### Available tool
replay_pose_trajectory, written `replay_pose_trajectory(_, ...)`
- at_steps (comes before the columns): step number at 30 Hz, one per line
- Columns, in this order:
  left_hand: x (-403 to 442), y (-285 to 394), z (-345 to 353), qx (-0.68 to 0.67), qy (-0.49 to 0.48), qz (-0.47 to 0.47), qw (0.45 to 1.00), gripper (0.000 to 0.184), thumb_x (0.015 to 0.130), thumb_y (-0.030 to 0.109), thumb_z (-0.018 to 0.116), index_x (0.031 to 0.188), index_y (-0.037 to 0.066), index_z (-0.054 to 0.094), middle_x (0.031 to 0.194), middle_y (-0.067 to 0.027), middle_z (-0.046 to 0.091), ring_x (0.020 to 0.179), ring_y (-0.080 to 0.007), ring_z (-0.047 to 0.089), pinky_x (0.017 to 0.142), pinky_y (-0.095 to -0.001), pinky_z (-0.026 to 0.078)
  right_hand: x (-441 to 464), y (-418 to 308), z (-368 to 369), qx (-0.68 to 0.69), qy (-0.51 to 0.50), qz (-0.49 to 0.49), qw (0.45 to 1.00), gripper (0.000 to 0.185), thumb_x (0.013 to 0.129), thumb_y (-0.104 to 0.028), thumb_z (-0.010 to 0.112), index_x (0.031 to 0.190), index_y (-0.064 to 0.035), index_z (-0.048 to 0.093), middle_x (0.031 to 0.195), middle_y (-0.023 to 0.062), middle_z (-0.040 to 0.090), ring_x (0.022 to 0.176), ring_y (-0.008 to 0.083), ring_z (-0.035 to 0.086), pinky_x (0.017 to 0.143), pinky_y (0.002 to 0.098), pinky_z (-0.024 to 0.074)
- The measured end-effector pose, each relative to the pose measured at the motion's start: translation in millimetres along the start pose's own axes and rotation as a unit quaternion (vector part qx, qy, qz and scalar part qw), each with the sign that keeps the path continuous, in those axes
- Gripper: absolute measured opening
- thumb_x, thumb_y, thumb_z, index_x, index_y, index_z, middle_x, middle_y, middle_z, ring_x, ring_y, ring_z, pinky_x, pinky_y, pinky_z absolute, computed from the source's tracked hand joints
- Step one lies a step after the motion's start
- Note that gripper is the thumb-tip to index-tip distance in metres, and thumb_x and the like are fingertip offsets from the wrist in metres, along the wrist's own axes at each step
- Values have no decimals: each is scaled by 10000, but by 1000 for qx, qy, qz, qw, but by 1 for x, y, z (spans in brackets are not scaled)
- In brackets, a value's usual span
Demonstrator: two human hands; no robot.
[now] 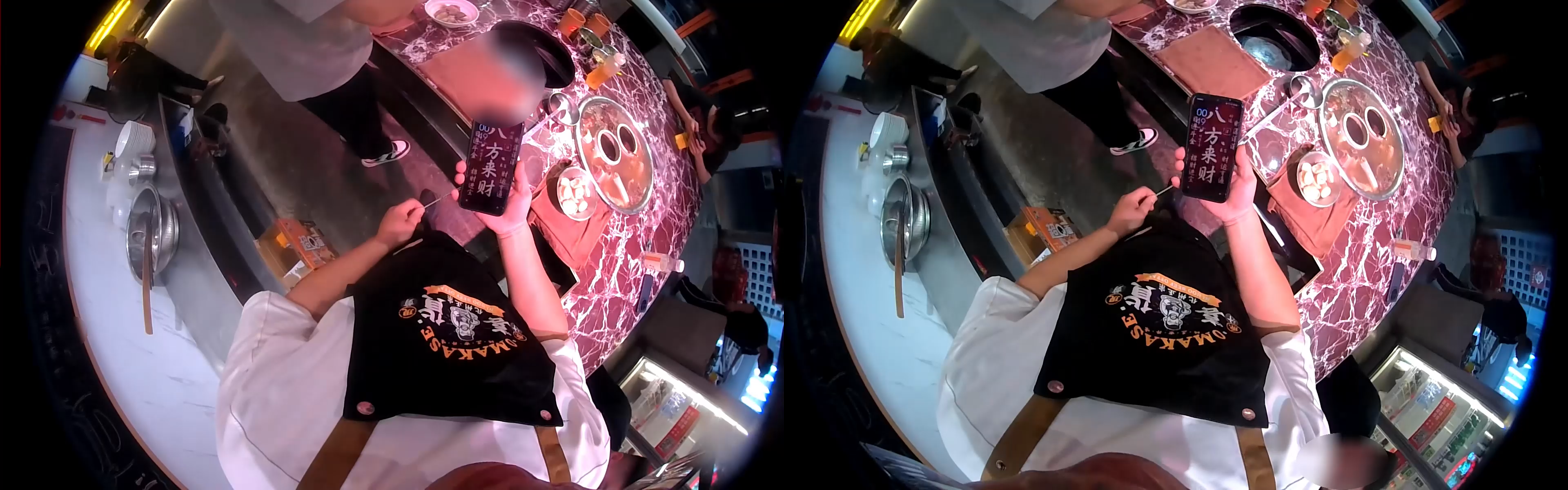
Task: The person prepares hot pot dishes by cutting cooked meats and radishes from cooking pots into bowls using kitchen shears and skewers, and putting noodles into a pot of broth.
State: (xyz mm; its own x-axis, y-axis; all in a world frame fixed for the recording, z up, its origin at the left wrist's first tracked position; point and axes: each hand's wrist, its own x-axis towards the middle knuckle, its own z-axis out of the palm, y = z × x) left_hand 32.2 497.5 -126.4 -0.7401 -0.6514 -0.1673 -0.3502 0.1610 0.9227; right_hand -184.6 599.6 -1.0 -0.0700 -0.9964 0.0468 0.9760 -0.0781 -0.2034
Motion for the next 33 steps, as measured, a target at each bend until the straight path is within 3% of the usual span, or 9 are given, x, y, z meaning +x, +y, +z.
replay_pose_trajectory(6,2,8,-1,-18,-25,-14,999,157,978,190,598,953,39,638,764,-55,647,718,-147,608,687,-299,488,-7,-1,-1,-5,14,-6,1000,815,952,-647,466,1469,-21,396,1371,267,529,1201,401,573,1030,606,432)
replay_pose_trajectory(13,10,2,0,12,-34,37,999,163,976,192,600,964,35,645,762,-80,653,702,-167,621,670,-309,495,-11,-5,-8,-3,-15,-28,1000,823,945,-630,493,1457,8,397,1364,276,536,1203,399,583,1028,606,452)
replay_pose_trajectory(17,21,-3,5,0,-75,36,997,170,978,192,597,964,30,648,754,-67,641,694,-143,610,659,-300,494,-38,-6,-9,-73,23,-28,997,731,970,-542,519,1409,34,421,1262,263,600,1100,355,648,973,480,532)
replay_pose_trajectory(22,32,-16,10,8,-108,1,994,175,987,195,591,940,35,644,752,-17,632,689,-94,579,644,-266,477,-136,-34,4,-270,44,63,960,695,975,-430,594,1446,37,386,1250,219,615,1076,236,644,907,338,517)
replay_pose_trajectory(26,56,-17,24,-22,-149,-31,988,164,993,194,590,947,46,643,719,7,608,638,-70,542,591,-243,441,-214,-56,30,-328,141,186,916,659,997,-422,586,1469,-1,402,1184,59,640,995,106,606,814,239,501)
replay_pose_trajectory(29,89,11,46,-21,-181,-53,982,163,997,195,592,954,46,643,724,12,605,622,-49,521,571,-230,419,-243,-53,36,-300,198,274,892,670,998,-478,563,1497,-75,368,1206,19,601,906,106,617,737,243,517)
replay_pose_trajectory(31,118,31,62,-13,-206,-43,977,174,998,201,596,973,36,645,756,-7,619,664,-79,548,613,-248,445,-242,-48,40,-275,257,332,865,613,998,-517,540,1450,-120,420,1174,11,580,862,129,636,685,265,529)
replay_pose_trajectory(33,149,51,86,29,-191,64,979,198,1000,214,605,1002,20,645,792,-34,635,736,-112,579,682,-278,473,-230,-39,19,-271,294,406,821,565,994,-583,495,1347,-142,508,1112,33,594,726,155,644,577,287,528)
